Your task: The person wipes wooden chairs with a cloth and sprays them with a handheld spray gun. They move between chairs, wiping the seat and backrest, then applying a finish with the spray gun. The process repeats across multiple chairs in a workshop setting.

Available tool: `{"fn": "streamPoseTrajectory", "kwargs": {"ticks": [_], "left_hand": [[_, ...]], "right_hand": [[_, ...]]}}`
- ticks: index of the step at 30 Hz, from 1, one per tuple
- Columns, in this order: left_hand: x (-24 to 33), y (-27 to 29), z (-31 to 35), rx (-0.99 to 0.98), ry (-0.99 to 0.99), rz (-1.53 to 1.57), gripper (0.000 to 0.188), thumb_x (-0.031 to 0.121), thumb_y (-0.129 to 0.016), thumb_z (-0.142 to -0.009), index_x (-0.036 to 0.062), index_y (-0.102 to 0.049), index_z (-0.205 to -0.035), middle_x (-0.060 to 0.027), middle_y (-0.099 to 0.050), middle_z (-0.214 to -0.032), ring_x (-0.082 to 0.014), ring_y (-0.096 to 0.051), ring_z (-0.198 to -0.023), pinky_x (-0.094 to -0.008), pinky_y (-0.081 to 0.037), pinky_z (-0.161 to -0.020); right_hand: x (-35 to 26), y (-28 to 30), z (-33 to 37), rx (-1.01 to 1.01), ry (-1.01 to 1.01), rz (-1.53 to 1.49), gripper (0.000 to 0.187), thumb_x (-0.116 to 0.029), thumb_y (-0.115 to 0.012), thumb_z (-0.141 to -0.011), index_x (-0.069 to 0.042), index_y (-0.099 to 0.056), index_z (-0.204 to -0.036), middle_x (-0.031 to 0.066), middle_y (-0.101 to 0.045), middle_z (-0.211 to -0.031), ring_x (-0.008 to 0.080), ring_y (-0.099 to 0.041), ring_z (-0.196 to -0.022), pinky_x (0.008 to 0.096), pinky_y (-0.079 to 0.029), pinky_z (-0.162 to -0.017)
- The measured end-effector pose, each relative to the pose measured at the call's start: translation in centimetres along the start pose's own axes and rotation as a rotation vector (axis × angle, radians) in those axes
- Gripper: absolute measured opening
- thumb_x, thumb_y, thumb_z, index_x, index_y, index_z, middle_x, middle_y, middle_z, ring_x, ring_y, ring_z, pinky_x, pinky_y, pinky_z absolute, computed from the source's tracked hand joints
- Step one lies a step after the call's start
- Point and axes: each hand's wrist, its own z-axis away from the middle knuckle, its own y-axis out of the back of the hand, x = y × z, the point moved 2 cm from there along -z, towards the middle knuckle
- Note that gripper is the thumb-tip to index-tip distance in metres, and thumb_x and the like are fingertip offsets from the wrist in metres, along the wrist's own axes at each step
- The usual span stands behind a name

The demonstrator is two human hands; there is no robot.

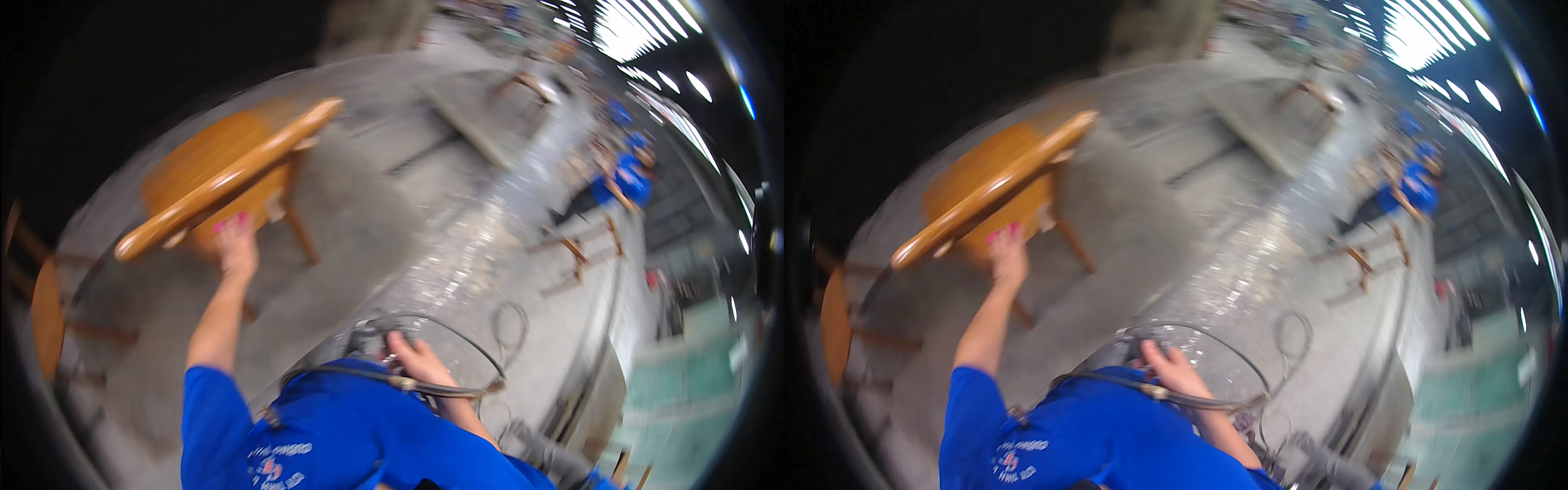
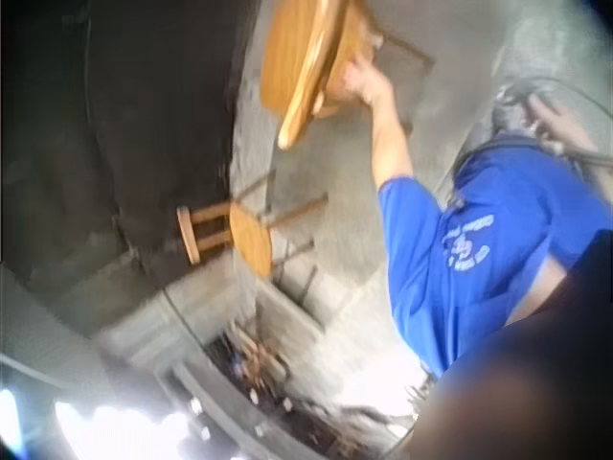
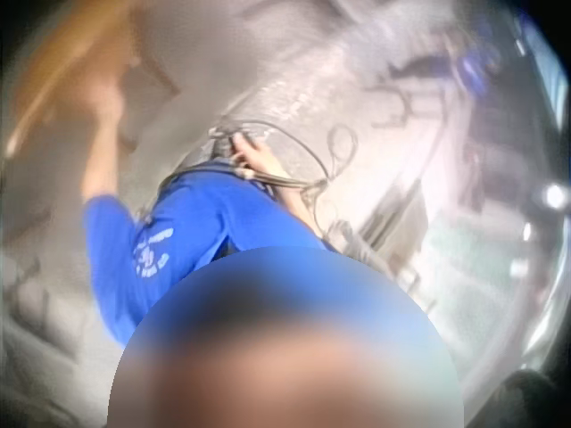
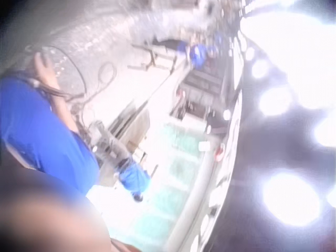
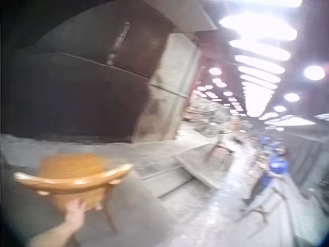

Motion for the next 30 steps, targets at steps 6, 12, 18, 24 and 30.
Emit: {"fn": "streamPoseTrajectory", "kwargs": {"ticks": [6,12,18,24,30], "left_hand": [[0.2,0.5,0.5,0.111,-0.111,0.251,0.036,0.004,-0.047,-0.097,-0.0006,-0.058,-0.131,-0.0183,-0.06,-0.134,-0.0358,-0.055,-0.125,-0.0465,-0.042,-0.107],[0.6,5.3,7.5,0.087,0.132,0.827,0.027,0.01,-0.053,-0.101,-0.0018,-0.061,-0.123,-0.02,-0.067,-0.119,-0.0362,-0.065,-0.108,-0.0416,-0.051,-0.095],[-7.9,7.3,14.5,0.439,0.637,0.547,0.02,0.017,-0.066,-0.093,0.0036,-0.072,-0.106,-0.0148,-0.061,-0.1,-0.0279,-0.061,-0.091,-0.0379,-0.05,-0.082],[-13.0,6.6,5.8,0.321,0.5,1.13,0.022,0.013,-0.064,-0.096,0.0017,-0.069,-0.114,-0.0015,-0.066,-0.088,-0.0107,-0.06,-0.079,-0.0258,-0.05,-0.073],[-11.0,3.4,0.2,-0.057,0.393,1.134,0.019,0.012,-0.067,-0.092,0.0021,-0.071,-0.107,-0.0002,-0.063,-0.074,-0.0087,-0.054,-0.067,-0.0277,-0.045,-0.062]], "right_hand": [[1.0,-0.2,0.6,-0.067,0.035,0.085,0.059,-0.064,-0.053,-0.096,-0.006,-0.064,-0.101,0.0041,-0.063,-0.081,0.0123,-0.058,-0.07,0.0273,-0.048,-0.063],[1.5,-0.8,1.0,-0.062,0.084,0.01,0.06,-0.065,-0.052,-0.096,-0.007,-0.066,-0.1,0.0056,-0.064,-0.08,0.0132,-0.058,-0.07,0.0287,-0.049,-0.064],[2.7,-1.3,-0.1,-0.005,-0.096,0.003,0.052,-0.053,-0.054,-0.1,-0.003,-0.065,-0.102,0.0079,-0.067,-0.092,0.014,-0.061,-0.068,0.0296,-0.05,-0.056],[2.4,-2.4,0.5,-0.084,0.06,-0.103,0.052,-0.053,-0.054,-0.1,-0.002,-0.063,-0.104,0.0079,-0.067,-0.092,0.0137,-0.06,-0.065,0.0289,-0.048,-0.053],[2.9,-3.1,1.5,-0.092,0.075,-0.061,0.054,-0.054,-0.052,-0.101,-0.002,-0.065,-0.098,0.0068,-0.065,-0.085,0.013,-0.059,-0.065,0.0282,-0.048,-0.053]]}}
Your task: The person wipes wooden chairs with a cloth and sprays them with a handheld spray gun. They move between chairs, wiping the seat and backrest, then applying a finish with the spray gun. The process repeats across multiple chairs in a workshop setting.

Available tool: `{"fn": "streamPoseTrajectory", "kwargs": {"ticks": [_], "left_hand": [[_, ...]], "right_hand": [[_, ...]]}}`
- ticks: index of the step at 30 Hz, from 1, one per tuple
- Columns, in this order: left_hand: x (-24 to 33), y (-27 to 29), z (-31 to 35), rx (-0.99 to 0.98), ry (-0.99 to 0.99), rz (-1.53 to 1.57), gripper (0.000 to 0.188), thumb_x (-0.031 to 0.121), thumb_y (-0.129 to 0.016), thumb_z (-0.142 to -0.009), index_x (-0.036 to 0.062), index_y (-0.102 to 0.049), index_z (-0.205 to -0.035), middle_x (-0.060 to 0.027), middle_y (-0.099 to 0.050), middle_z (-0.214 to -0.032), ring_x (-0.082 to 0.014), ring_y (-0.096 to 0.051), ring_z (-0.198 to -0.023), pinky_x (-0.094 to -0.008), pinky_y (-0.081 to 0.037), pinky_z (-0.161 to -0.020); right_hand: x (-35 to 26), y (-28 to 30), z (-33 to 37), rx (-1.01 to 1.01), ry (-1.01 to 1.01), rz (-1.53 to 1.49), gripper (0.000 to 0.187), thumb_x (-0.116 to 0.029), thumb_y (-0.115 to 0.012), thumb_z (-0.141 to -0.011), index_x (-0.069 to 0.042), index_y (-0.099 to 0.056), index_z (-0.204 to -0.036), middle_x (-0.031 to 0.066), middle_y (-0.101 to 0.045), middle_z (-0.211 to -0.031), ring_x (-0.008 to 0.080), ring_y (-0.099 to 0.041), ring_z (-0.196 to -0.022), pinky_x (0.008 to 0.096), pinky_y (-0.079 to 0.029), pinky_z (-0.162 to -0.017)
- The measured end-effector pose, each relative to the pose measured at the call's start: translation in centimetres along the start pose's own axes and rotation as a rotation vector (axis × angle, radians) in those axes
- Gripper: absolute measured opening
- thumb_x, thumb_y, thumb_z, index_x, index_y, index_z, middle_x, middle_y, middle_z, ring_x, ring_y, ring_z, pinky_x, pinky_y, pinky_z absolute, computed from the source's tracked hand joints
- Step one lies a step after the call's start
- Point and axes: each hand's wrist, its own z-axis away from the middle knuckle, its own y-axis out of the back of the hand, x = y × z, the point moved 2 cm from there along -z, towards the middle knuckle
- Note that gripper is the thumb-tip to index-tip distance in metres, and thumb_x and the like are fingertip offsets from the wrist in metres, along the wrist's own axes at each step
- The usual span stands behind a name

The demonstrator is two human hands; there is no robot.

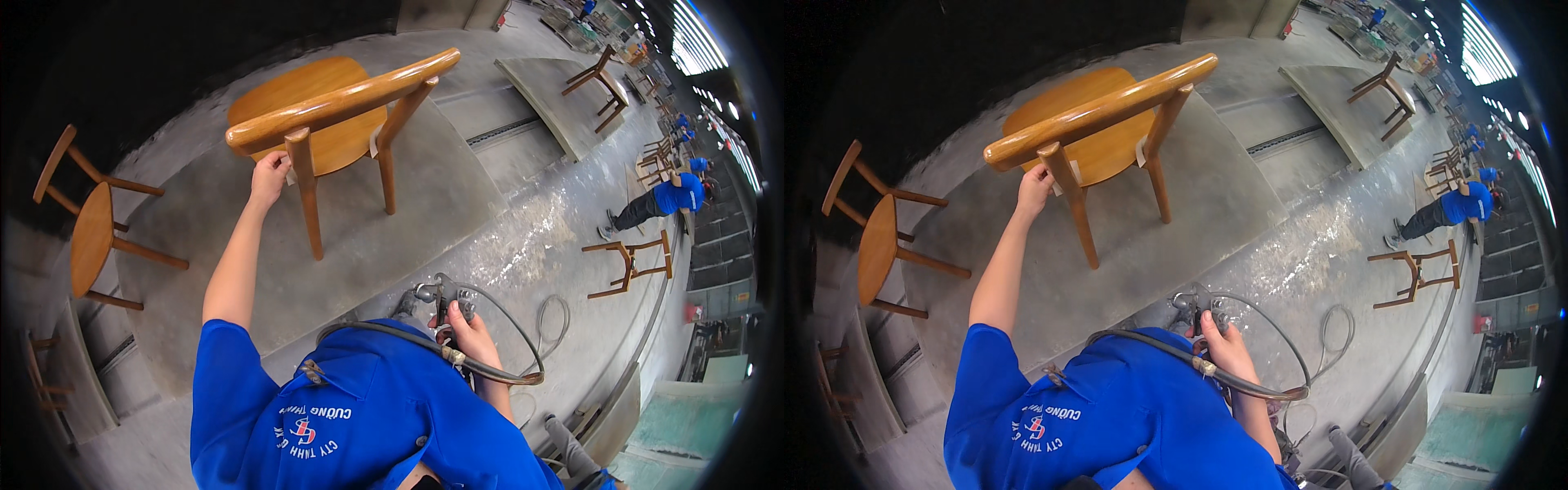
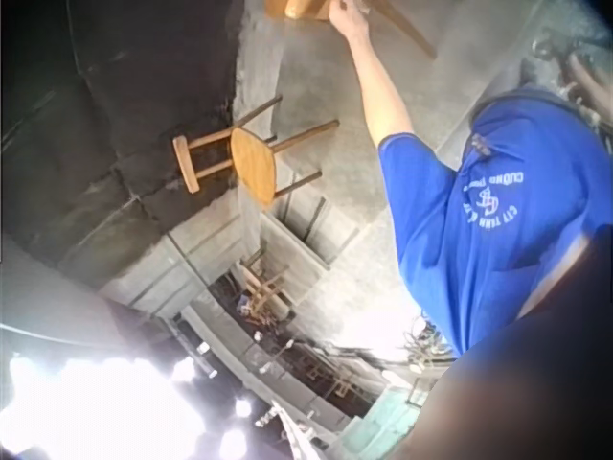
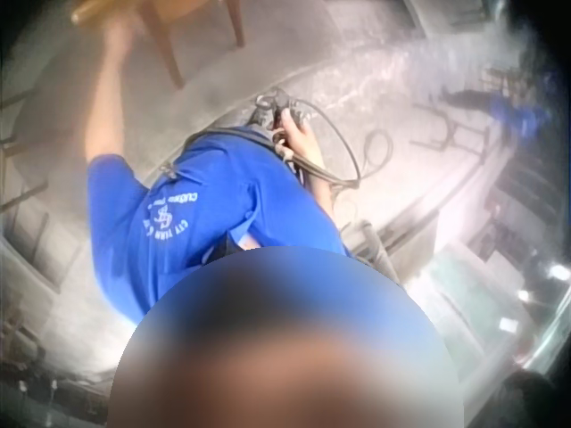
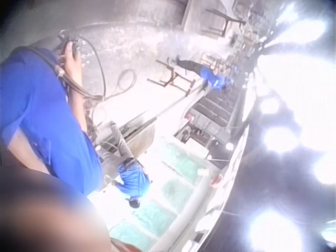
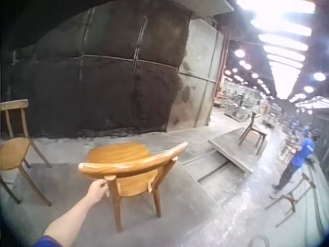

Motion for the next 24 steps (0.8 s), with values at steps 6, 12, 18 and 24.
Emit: {"fn": "streamPoseTrajectory", "kwargs": {"ticks": [6,12,18,24], "left_hand": [[-0.2,-1.7,-2.2,-0.166,0.0,-0.085,0.014,0.013,-0.063,-0.092,0.0022,-0.068,-0.099,-0.0005,-0.064,-0.077,-0.0097,-0.055,-0.066,-0.0294,-0.047,-0.059],[-2.4,-0.8,-4.6,-0.267,-0.045,-0.173,0.02,0.017,-0.057,-0.092,0.001,-0.065,-0.102,-0.0059,-0.064,-0.083,-0.0145,-0.06,-0.071,-0.0309,-0.051,-0.063],[-4.8,-2.1,-5.9,-0.34,0.105,-0.269,0.021,0.007,-0.052,-0.094,-0.0028,-0.064,-0.108,-0.0119,-0.07,-0.094,-0.0238,-0.066,-0.088,-0.0363,-0.051,-0.079],[-5.5,-2.1,-6.1,-0.317,-0.274,-0.523,0.027,0.003,-0.052,-0.093,-0.0011,-0.063,-0.117,-0.0191,-0.068,-0.104,-0.0344,-0.066,-0.1,-0.0397,-0.05,-0.086]], "right_hand": [[0.4,0.1,0.4,0.071,0.004,-0.053,0.054,-0.054,-0.053,-0.101,-0.002,-0.066,-0.097,0.0067,-0.065,-0.083,0.0125,-0.058,-0.063,0.0278,-0.048,-0.053],[0.2,0.4,0.7,0.119,-0.041,0.003,0.049,-0.052,-0.051,-0.102,-0.004,-0.066,-0.103,0.007,-0.068,-0.088,0.0139,-0.06,-0.069,0.0288,-0.05,-0.059],[-0.4,1.1,0.6,0.035,0.052,0.02,0.052,-0.057,-0.055,-0.098,-0.005,-0.061,-0.103,0.0038,-0.064,-0.09,0.0114,-0.059,-0.071,0.0282,-0.049,-0.059],[-0.7,1.2,0.7,0.018,0.065,0.0,0.051,-0.056,-0.054,-0.099,-0.005,-0.06,-0.106,0.0027,-0.062,-0.089,0.0105,-0.057,-0.072,0.0273,-0.048,-0.06]]}}
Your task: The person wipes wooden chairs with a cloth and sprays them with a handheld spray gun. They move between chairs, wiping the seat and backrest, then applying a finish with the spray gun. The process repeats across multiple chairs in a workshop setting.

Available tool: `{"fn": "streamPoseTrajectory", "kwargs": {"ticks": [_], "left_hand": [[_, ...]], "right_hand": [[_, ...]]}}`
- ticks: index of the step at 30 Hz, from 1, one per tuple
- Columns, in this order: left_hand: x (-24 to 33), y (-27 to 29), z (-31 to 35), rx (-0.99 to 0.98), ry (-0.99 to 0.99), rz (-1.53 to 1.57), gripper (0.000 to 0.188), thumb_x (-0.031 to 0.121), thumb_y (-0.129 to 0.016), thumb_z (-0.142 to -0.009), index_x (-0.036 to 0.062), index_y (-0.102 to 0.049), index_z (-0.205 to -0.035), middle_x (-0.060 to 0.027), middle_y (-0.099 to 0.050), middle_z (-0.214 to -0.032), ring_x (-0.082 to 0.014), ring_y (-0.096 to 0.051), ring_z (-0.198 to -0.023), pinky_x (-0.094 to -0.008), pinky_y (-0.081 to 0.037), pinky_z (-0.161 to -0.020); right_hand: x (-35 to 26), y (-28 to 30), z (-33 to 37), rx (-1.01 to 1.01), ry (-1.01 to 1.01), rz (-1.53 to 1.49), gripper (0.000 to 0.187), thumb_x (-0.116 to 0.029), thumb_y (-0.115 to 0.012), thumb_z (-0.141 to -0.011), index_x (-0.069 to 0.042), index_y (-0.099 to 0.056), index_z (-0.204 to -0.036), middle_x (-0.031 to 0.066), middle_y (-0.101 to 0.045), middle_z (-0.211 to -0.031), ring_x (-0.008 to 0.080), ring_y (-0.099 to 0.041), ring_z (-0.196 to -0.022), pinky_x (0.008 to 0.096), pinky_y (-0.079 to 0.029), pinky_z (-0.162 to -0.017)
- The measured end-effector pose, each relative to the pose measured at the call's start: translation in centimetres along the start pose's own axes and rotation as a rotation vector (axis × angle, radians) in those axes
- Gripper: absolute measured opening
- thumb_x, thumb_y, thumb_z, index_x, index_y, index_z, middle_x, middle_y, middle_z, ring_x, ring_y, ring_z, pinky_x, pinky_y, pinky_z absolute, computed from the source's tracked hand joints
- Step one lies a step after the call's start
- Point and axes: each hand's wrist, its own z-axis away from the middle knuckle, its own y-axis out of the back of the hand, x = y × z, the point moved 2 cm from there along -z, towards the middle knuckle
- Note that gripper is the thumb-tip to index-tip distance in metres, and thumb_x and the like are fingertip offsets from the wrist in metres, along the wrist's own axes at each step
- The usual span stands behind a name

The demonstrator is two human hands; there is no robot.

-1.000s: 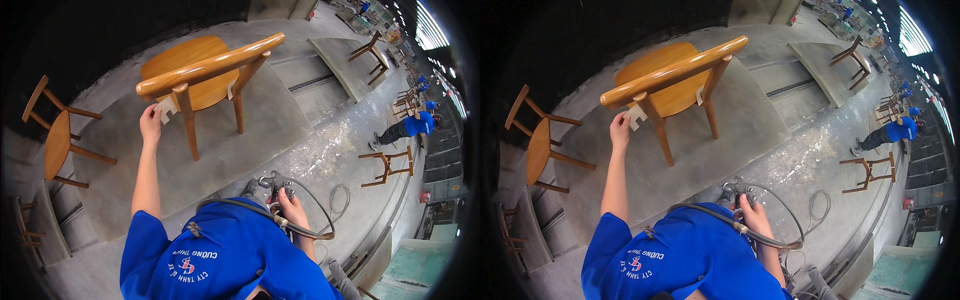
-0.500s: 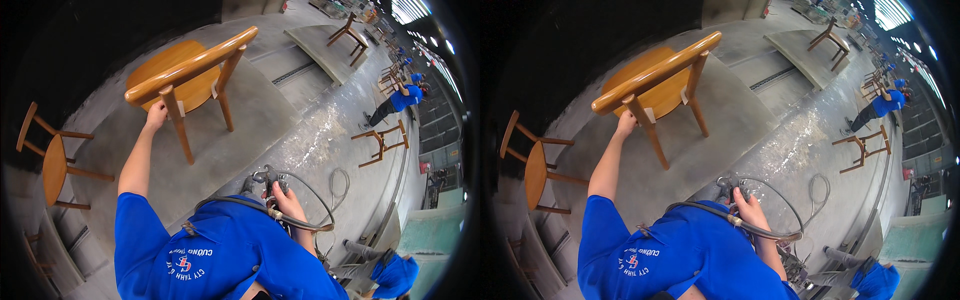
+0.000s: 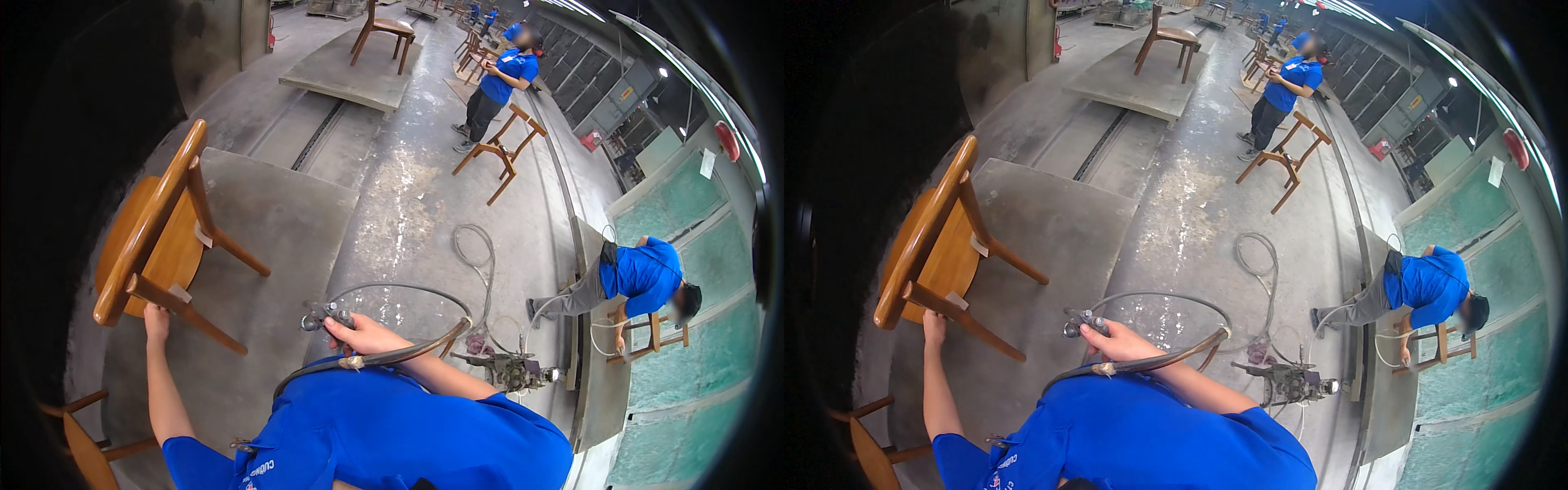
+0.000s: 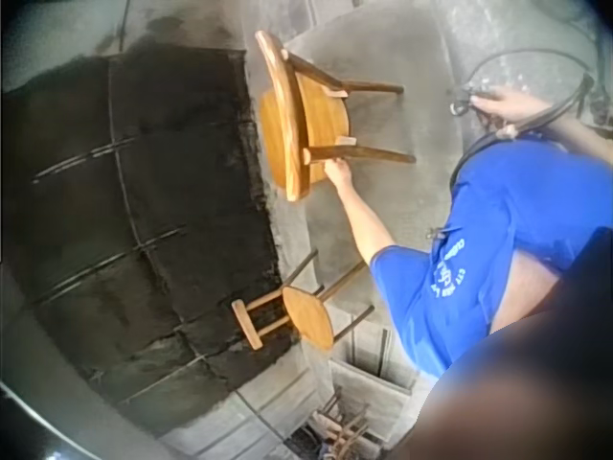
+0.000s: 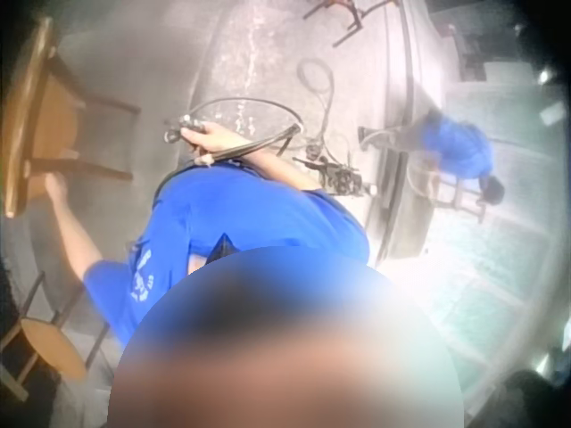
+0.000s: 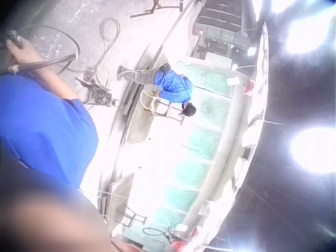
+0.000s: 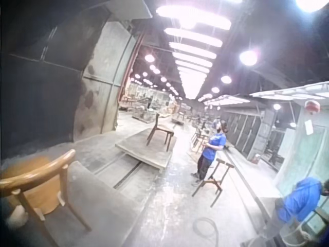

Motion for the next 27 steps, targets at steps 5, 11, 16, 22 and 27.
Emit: {"fn": "streamPoseTrajectory", "kwargs": {"ticks": [5,11,16,22,27], "left_hand": [[1.2,3.6,3.5,0.478,-0.055,0.006,0.037,0.007,-0.053,-0.094,-0.0006,-0.055,-0.13,-0.02,-0.063,-0.12,-0.0327,-0.066,-0.101,-0.0394,-0.051,-0.088],[14.6,16.7,11.8,1.491,-0.084,0.138,0.035,0.018,-0.056,-0.103,-0.0104,-0.056,-0.122,-0.0248,-0.063,-0.118,-0.03,-0.063,-0.108,-0.0374,-0.051,-0.097],[30.0,17.3,10.6,0.946,-0.472,0.084,0.031,0.013,-0.054,-0.103,0.0016,-0.059,-0.131,-0.0115,-0.063,-0.129,-0.0203,-0.06,-0.118,-0.0322,-0.046,-0.1],[33.3,13.6,6.9,0.677,-0.21,-0.569,0.035,0.033,-0.052,-0.102,0.0059,-0.072,-0.096,-0.0093,-0.073,-0.091,-0.0283,-0.068,-0.083,-0.043,-0.049,-0.075],[32.7,13.2,7.1,0.694,-0.24,-0.595,0.035,0.033,-0.049,-0.103,0.0069,-0.071,-0.098,-0.0107,-0.073,-0.095,-0.0309,-0.068,-0.088,-0.0443,-0.05,-0.077]], "right_hand": [[0.4,0.1,0.4,0.03,0.009,0.0,0.051,-0.055,-0.054,-0.1,-0.005,-0.06,-0.106,0.0022,-0.063,-0.089,0.01,-0.057,-0.072,0.0274,-0.048,-0.059],[1.7,-0.5,1.1,0.131,0.108,0.064,0.057,-0.058,-0.051,-0.099,-0.003,-0.06,-0.111,0.0029,-0.059,-0.082,0.0123,-0.056,-0.07,0.0299,-0.049,-0.065],[2.6,-2.2,2.4,0.167,0.055,0.2,0.054,-0.056,-0.052,-0.1,-0.002,-0.06,-0.108,0.0034,-0.059,-0.08,0.0134,-0.057,-0.074,0.0311,-0.049,-0.069],[4.5,-3.5,5.0,0.155,0.017,0.131,0.053,-0.056,-0.052,-0.1,-0.003,-0.06,-0.102,0.005,-0.061,-0.08,0.0125,-0.057,-0.07,0.0296,-0.049,-0.063],[6.6,-3.0,6.6,0.148,-0.043,0.091,0.055,-0.058,-0.052,-0.099,-0.004,-0.06,-0.102,0.0047,-0.061,-0.082,0.0113,-0.056,-0.068,0.0284,-0.048,-0.059]]}}
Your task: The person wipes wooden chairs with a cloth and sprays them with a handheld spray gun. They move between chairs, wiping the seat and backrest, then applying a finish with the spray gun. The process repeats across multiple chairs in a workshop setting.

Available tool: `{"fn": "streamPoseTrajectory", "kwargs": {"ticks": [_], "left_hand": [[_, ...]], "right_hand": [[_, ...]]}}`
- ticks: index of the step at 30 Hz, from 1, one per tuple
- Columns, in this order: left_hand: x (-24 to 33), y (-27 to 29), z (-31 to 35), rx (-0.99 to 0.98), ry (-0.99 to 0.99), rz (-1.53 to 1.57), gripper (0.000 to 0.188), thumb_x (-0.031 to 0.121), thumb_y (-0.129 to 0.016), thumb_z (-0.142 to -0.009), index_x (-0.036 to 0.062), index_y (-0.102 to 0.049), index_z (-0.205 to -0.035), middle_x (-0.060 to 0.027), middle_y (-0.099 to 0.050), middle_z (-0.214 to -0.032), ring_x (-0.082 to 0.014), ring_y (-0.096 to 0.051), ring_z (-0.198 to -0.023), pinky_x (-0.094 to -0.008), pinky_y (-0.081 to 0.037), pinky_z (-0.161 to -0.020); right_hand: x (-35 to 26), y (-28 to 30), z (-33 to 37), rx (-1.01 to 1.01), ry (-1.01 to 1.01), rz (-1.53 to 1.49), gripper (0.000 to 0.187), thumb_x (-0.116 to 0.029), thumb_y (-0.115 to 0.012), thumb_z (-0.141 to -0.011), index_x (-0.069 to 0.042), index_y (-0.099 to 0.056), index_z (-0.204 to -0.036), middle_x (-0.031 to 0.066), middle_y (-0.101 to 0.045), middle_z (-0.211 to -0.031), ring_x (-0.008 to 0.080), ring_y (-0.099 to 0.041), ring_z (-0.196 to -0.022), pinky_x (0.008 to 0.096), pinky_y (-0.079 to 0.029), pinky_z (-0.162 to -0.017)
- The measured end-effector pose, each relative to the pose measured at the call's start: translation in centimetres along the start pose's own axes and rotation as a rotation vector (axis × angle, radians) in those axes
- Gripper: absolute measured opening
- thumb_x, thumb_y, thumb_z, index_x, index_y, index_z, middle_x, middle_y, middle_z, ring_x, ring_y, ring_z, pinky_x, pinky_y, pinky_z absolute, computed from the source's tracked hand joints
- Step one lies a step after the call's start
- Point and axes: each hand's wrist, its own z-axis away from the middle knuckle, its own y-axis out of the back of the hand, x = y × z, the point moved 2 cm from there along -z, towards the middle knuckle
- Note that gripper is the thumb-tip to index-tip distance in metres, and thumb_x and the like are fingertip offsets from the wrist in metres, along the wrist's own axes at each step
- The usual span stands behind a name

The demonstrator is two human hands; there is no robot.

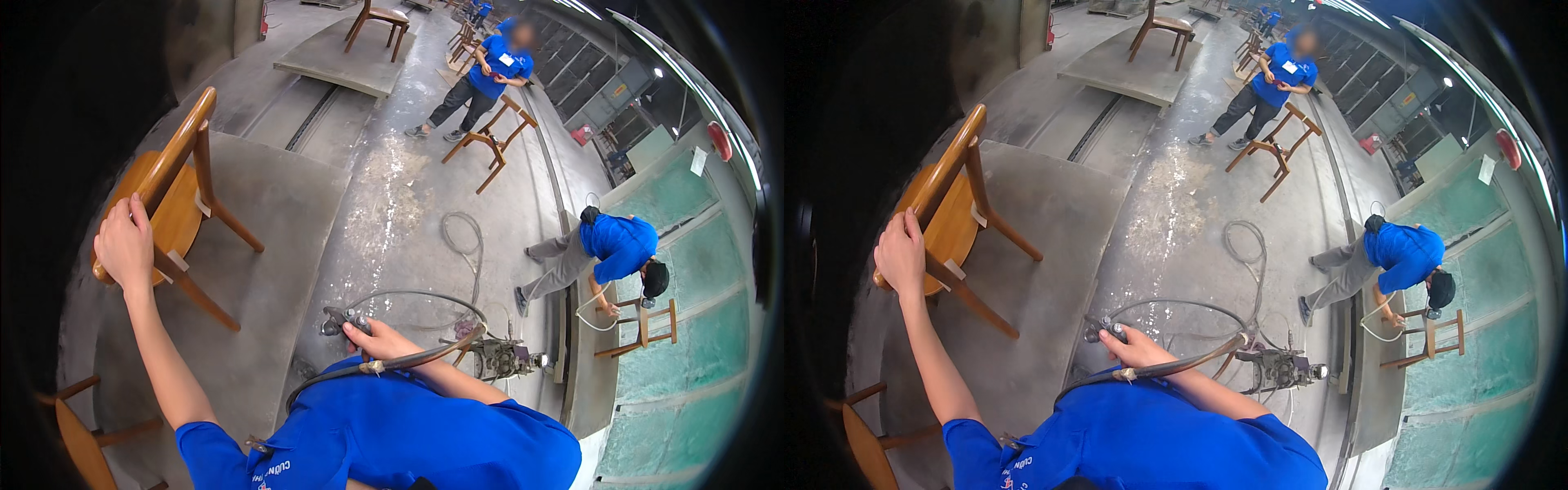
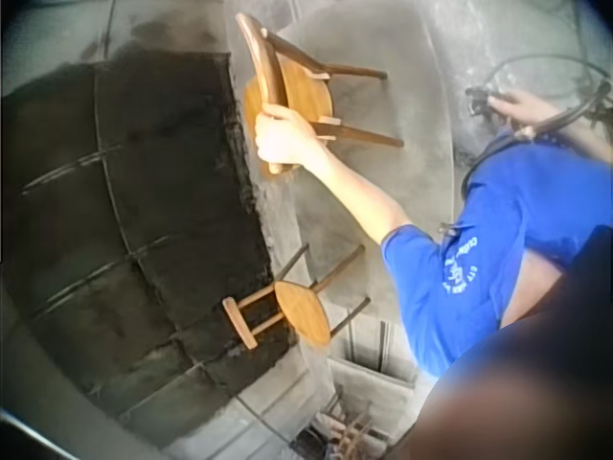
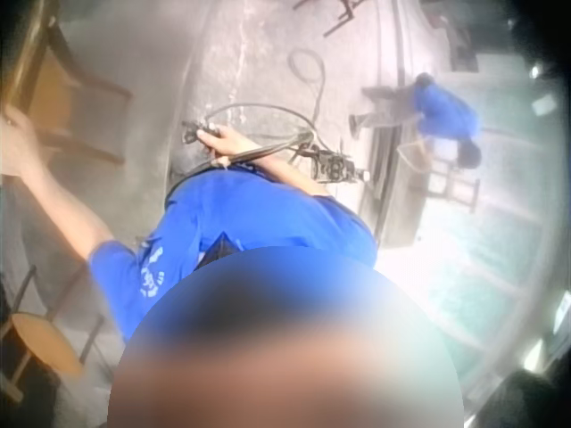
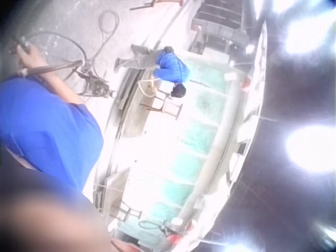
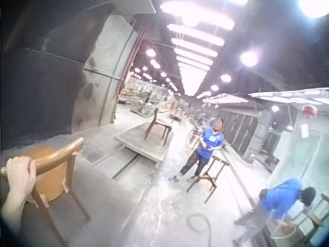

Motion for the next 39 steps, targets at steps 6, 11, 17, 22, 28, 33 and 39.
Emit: {"fn": "streamPoseTrajectory", "kwargs": {"ticks": [6,11,17,22,28,33,39], "left_hand": [[1.8,0.6,0.3,0.004,0.014,-0.073,0.036,0.034,-0.048,-0.103,0.0064,-0.069,-0.091,-0.0107,-0.072,-0.09,-0.0314,-0.067,-0.085,-0.0453,-0.048,-0.074],[6.5,2.1,1.7,0.059,0.021,-0.162,0.036,0.033,-0.05,-0.102,0.0068,-0.066,-0.084,-0.0101,-0.069,-0.084,-0.032,-0.065,-0.081,-0.046,-0.046,-0.071],[16.3,6.1,5.9,0.11,0.047,-0.187,0.027,0.028,-0.054,-0.1,0.0085,-0.066,-0.086,-0.0078,-0.067,-0.084,-0.0298,-0.064,-0.08,-0.0447,-0.045,-0.071],[22.5,6.9,11.8,0.071,-0.015,-0.06,0.019,0.025,-0.065,-0.092,0.0089,-0.066,-0.082,-0.0086,-0.065,-0.079,-0.029,-0.062,-0.077,-0.0427,-0.044,-0.071],[23.0,9.3,18.7,0.098,0.455,0.31,0.025,0.019,-0.059,-0.098,0.0013,-0.066,-0.082,-0.012,-0.064,-0.08,-0.0287,-0.06,-0.074,-0.0395,-0.046,-0.071],[27.1,5.1,22.0,0.377,0.916,1.045,0.014,0.01,-0.056,-0.099,-0.0016,-0.063,-0.102,-0.0065,-0.064,-0.096,-0.0159,-0.059,-0.09,-0.029,-0.047,-0.084],[30.0,5.1,25.1,0.254,1.0,1.035,0.021,0.013,-0.056,-0.1,0.0024,-0.053,-0.118,-0.0071,-0.058,-0.113,-0.0146,-0.058,-0.094,-0.0283,-0.045,-0.09]], "right_hand": [[-3.2,3.3,1.6,-0.256,0.246,-0.074,0.048,-0.053,-0.047,-0.103,-0.007,-0.059,-0.105,0.0009,-0.062,-0.088,0.0097,-0.055,-0.068,0.0268,-0.047,-0.061],[-8.4,8.9,4.3,-0.421,0.611,-0.066,0.045,-0.048,-0.052,-0.103,-0.007,-0.06,-0.12,0.0025,-0.063,-0.083,0.0094,-0.057,-0.066,0.0278,-0.049,-0.059],[-10.1,19.0,6.2,-0.717,0.72,-0.219,0.05,-0.045,-0.051,-0.104,-0.006,-0.053,-0.135,0.0008,-0.064,-0.089,0.0074,-0.055,-0.068,0.0245,-0.047,-0.064],[-7.4,26.2,4.5,-0.53,0.608,-0.319,0.052,-0.043,-0.051,-0.104,-0.001,-0.052,-0.134,0.005,-0.066,-0.097,0.0092,-0.059,-0.074,0.0223,-0.046,-0.059],[-6.3,32.4,2.9,-0.145,0.685,-0.342,0.068,-0.059,-0.041,-0.102,0.002,-0.053,-0.13,0.0108,-0.065,-0.092,0.0146,-0.061,-0.068,0.0216,-0.041,-0.048],[-7.2,33.5,2.9,0.037,0.769,-0.327,0.066,-0.058,-0.041,-0.103,0.003,-0.054,-0.124,0.0126,-0.062,-0.081,0.0159,-0.059,-0.057,0.0207,-0.036,-0.042],[-9.4,32.3,3.9,0.063,0.917,-0.197,0.065,-0.061,-0.046,-0.1,0.002,-0.056,-0.112,0.0164,-0.065,-0.09,0.0237,-0.066,-0.082,0.033,-0.052,-0.072]]}}
